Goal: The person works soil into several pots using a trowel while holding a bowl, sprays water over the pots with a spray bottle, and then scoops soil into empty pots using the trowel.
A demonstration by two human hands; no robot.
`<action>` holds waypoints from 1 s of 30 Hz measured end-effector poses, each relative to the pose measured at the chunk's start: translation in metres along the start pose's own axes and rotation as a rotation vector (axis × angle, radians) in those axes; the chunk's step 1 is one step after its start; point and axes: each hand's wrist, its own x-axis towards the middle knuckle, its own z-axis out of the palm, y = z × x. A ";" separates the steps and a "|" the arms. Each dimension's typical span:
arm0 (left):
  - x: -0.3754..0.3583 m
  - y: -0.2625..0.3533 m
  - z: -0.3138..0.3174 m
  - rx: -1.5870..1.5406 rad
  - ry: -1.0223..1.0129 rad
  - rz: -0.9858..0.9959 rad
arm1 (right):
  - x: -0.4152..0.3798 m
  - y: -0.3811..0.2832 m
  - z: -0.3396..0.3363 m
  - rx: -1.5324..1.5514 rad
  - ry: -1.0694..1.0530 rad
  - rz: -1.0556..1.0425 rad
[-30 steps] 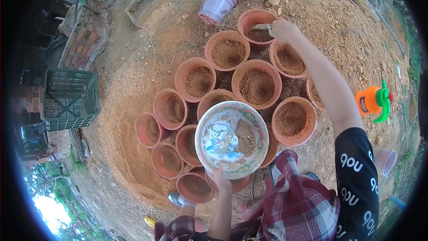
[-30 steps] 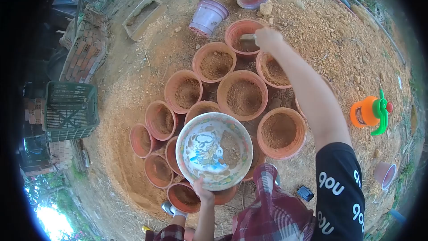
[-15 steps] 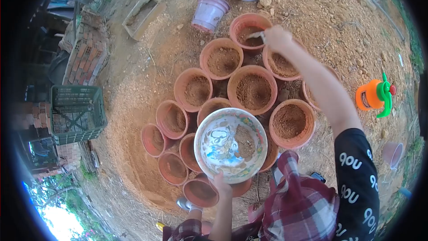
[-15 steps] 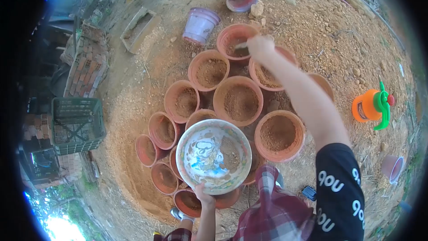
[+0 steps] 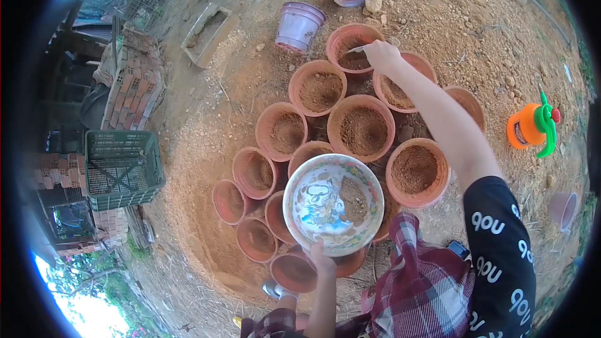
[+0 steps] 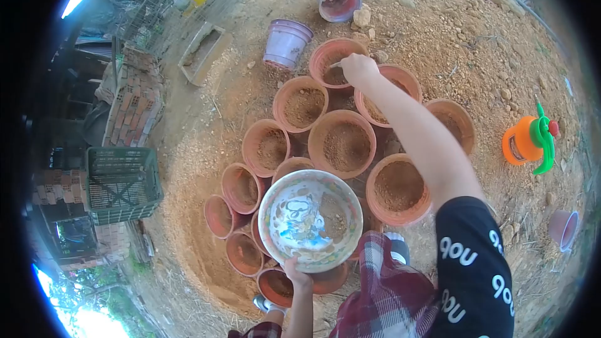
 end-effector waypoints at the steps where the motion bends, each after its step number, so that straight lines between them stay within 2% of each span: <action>1: -0.003 0.009 0.012 -0.004 0.033 0.015 | -0.003 -0.007 -0.013 -0.061 -0.027 -0.056; 3: -0.004 0.015 0.015 -0.001 0.080 0.022 | -0.008 -0.010 -0.058 -0.057 -0.059 -0.035; 5: -0.006 0.012 0.013 0.020 0.083 0.028 | -0.014 -0.016 -0.112 -0.258 -0.328 -0.160; 6: -0.005 0.005 0.007 0.017 0.090 0.021 | -0.012 -0.019 -0.121 -0.263 -0.335 -0.165; 8: 0.001 -0.012 -0.015 0.008 0.066 -0.046 | -0.007 -0.020 -0.130 -0.423 -0.512 -0.199; 9: 0.002 -0.010 -0.018 0.010 0.061 -0.049 | -0.008 -0.018 -0.115 -0.423 -0.513 -0.194; 11: 0.005 -0.009 -0.017 -0.019 0.023 -0.060 | -0.009 -0.011 -0.059 -0.225 -0.267 -0.076; 12: 0.005 -0.008 -0.015 -0.030 0.010 -0.065 | -0.010 -0.003 -0.034 -0.229 -0.267 -0.075; 14: 0.004 -0.005 -0.011 -0.024 0.061 -0.052 | -0.016 0.008 0.002 -0.229 -0.058 -0.118; 17: 0.003 -0.014 -0.015 0.002 0.074 -0.027 | -0.044 0.004 -0.002 -0.242 -0.051 -0.107; 21: -0.004 0.007 0.004 -0.016 0.004 -0.015 | -0.064 0.008 0.006 -0.216 -0.029 -0.099; 23: -0.007 0.017 0.011 -0.022 -0.001 -0.049 | -0.071 0.005 0.005 -0.106 0.130 -0.080; 27: -0.006 0.018 0.014 0.056 -0.011 0.024 | -0.049 0.002 -0.020 -0.120 0.163 -0.071; 30: -0.005 0.015 0.007 0.074 -0.071 0.044 | -0.008 0.001 -0.011 -0.046 0.166 0.025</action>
